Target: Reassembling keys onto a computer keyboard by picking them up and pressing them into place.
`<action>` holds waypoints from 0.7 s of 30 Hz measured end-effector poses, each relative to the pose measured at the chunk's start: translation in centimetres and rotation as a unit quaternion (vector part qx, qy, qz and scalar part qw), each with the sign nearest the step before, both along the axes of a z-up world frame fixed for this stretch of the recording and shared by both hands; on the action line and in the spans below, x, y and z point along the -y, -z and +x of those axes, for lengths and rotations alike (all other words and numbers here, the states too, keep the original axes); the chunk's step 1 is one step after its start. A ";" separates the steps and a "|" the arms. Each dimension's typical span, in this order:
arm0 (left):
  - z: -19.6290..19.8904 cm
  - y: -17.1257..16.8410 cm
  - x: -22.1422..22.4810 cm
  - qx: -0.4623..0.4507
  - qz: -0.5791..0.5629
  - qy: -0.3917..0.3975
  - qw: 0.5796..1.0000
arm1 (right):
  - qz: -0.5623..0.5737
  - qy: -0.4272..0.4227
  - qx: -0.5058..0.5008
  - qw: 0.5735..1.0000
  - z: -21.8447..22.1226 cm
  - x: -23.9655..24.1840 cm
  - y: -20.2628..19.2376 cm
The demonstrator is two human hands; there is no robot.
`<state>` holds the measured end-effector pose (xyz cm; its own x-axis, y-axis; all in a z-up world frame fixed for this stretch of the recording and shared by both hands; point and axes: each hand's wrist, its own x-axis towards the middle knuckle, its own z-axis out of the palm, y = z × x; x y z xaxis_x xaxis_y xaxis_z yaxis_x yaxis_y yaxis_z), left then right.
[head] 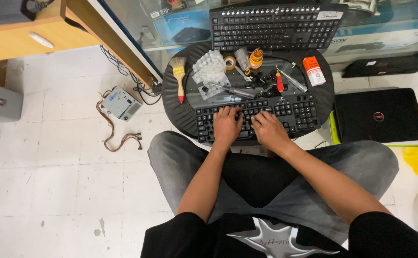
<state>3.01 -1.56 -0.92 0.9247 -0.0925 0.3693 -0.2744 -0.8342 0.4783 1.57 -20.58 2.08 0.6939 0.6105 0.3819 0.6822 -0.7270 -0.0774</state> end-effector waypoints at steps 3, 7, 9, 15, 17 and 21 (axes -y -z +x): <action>0.1 -0.5 -0.1 -0.009 0.002 0.004 1.000 | 0.048 -0.002 -0.068 0.996 1.6 0.8 1.1; 0.0 -0.9 -0.2 -0.014 -0.005 0.004 1.000 | 0.205 0.021 -0.174 0.963 5.5 2.6 3.3; 0.1 -0.6 -0.1 0.001 -0.015 0.005 1.000 | 0.190 0.106 -0.111 0.970 8.4 3.7 4.7; -0.2 -1.1 -0.2 0.018 -0.015 0.002 1.000 | 0.210 0.167 -0.067 0.961 12.7 4.1 4.2; -0.1 -1.0 -0.3 0.020 -0.012 0.002 1.000 | 0.203 0.171 -0.058 0.962 13.0 3.8 3.4; -0.1 -1.1 -0.3 0.020 -0.014 0.002 1.000 | 0.190 0.192 -0.049 0.962 14.6 4.1 3.8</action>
